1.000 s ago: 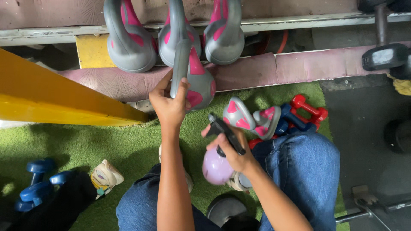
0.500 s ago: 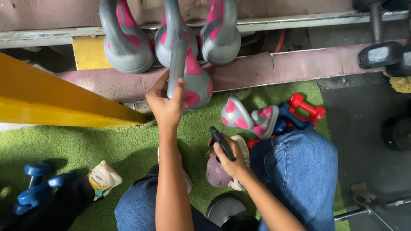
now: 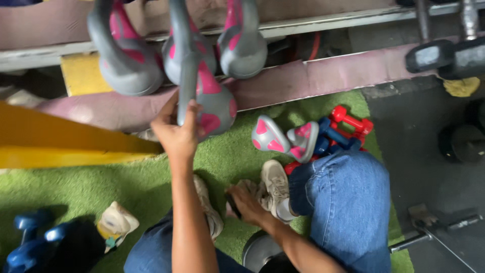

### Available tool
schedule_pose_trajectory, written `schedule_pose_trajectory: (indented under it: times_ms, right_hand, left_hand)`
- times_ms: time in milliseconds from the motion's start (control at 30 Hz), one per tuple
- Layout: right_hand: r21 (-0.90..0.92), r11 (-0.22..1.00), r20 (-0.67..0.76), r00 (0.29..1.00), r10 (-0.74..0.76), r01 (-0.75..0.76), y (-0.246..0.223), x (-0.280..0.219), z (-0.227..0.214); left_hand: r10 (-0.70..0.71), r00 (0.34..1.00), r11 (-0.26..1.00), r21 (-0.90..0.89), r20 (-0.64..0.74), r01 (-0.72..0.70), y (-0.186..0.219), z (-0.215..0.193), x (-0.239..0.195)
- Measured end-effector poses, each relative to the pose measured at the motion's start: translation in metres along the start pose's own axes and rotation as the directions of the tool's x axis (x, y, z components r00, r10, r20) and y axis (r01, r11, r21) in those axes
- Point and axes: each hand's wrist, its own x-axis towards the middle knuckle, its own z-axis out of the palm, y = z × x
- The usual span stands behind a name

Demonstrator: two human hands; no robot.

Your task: The person cleans a grey and pink kettlebell using a cloth and a spray bottle. They wipe the kettlebell thoroughly, then place it on a shelf with other kettlebells. The person repeats this process for another kettlebell.

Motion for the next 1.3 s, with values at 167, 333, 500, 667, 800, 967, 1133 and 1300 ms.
schedule_pose_trajectory:
  times_ms: [167,333,500,667,800,967,1133,1300]
  right_hand:
    - [-0.455,0.890,0.391,0.904,0.171,0.028,0.066,-0.026,0.040]
    - [-0.625,0.756,0.386,0.919,0.084,0.194,0.114,-0.048,0.051]
    - [-0.761,0.640,0.013,0.984,0.177,-0.106,0.129,-0.070,0.019]
    - [-0.796,0.556,-0.135,0.966,0.222,-0.239,0.138,-0.069,0.020]
    - [-0.932,0.327,0.011,0.889,0.458,-0.157,0.151,-0.053,0.020]
    - [-0.859,0.425,-0.119,0.920,0.374,-0.284,0.155,-0.034,0.013]
    - [-0.588,0.471,-0.110,0.642,0.759,-0.657,0.147,-0.005,-0.017]
    - [0.212,0.663,-0.091,0.661,0.745,-0.718,0.122,0.003,-0.065]
  left_hand:
    - [-0.086,0.996,0.992,0.095,-0.026,0.088,0.029,0.009,-0.003]
    - [-0.049,0.999,0.993,0.103,-0.012,0.050,0.026,0.005,-0.002]
    - [-0.012,1.000,0.999,0.053,0.015,0.012,0.029,0.004,-0.002]
    - [0.014,1.000,1.000,0.000,0.022,-0.014,0.023,0.005,-0.001]
    - [-0.031,0.999,0.999,-0.044,-0.005,0.031,0.017,0.004,-0.001]
    - [-0.007,1.000,1.000,-0.016,0.002,0.007,0.016,0.003,-0.001]
    - [-0.029,1.000,0.997,-0.078,0.005,0.029,0.014,0.000,0.000]
    - [-0.027,1.000,0.995,-0.094,0.013,0.028,0.016,0.001,0.001]
